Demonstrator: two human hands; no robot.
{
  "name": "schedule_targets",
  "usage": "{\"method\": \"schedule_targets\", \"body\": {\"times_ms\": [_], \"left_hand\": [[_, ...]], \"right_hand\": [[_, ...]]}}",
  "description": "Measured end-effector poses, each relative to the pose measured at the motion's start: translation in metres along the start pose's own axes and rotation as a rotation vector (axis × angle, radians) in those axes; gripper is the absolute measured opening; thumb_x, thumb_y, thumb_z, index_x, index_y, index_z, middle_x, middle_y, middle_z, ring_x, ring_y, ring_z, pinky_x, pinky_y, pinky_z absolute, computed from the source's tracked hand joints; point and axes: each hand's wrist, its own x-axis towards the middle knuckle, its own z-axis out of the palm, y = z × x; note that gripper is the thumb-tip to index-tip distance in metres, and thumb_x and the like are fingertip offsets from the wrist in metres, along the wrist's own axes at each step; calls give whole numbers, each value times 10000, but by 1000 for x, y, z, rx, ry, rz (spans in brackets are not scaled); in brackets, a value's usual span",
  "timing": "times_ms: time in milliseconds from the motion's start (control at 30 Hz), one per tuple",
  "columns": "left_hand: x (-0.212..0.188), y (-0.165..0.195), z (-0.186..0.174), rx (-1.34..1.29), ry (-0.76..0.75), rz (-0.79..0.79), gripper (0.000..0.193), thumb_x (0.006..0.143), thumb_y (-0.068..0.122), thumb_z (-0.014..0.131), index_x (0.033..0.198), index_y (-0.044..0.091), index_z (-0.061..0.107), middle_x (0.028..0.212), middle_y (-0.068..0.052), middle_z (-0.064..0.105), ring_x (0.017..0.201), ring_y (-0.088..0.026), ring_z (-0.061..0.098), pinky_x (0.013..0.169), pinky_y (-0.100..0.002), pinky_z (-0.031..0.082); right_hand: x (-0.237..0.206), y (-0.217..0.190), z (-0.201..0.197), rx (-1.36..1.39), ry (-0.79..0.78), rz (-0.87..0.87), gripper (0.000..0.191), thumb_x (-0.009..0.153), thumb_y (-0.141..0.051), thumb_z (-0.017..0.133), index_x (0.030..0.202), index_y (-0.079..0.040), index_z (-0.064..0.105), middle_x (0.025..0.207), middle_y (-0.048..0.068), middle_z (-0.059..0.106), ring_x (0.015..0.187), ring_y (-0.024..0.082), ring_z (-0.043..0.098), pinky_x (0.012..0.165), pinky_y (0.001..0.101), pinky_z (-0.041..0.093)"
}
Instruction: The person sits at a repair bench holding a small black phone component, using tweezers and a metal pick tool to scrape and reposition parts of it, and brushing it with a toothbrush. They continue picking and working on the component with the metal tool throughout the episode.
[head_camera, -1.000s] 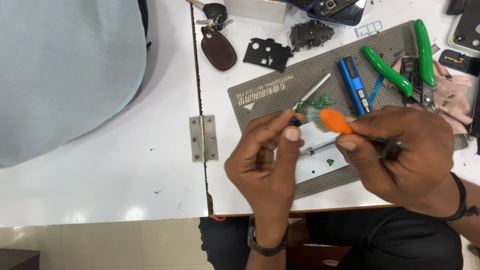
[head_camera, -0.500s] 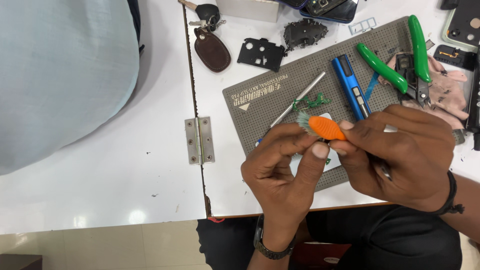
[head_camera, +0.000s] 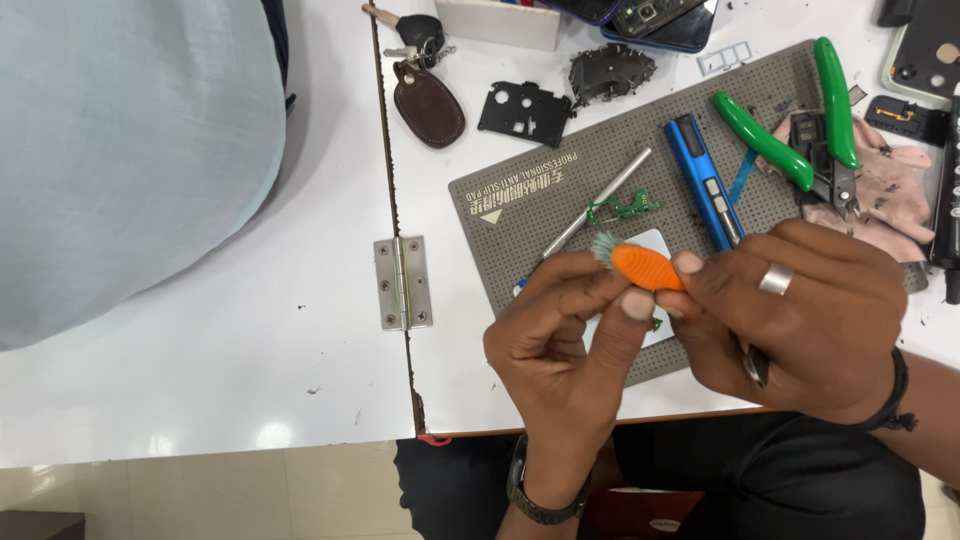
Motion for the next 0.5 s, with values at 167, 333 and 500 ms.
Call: {"method": "schedule_targets", "body": {"times_ms": [167, 333, 500], "left_hand": [[3, 9, -4, 28, -41, -55, 89, 1013, 9, 779, 1059, -56, 739, 1053, -124, 705, 948, -127, 717, 870, -257, 615], [10, 14, 1, 9, 84, -138, 159, 949, 33, 726, 1087, -46, 728, 1083, -126, 732, 847, -136, 739, 721, -248, 623], [11, 10, 0, 90, 39, 5, 110, 1008, 4, 744, 1093, -61, 719, 1116, -127, 706, 960, -138, 720, 842, -254, 616]], "right_hand": [[-5, 5, 1, 32, 8, -27, 366, 874, -140, 820, 1139, -64, 579, 669, 40, 672, 532, 181, 609, 480, 298, 378], [3, 3, -5, 80, 1, -15, 352, 921, -153, 818, 1160, -70, 574, 694, 35, 649, 586, 160, 618, 524, 306, 378], [5, 0, 1, -63, -28, -15, 240, 855, -167, 841, 996, -40, 694, 662, 44, 671, 501, 156, 558, 479, 309, 336]]}}
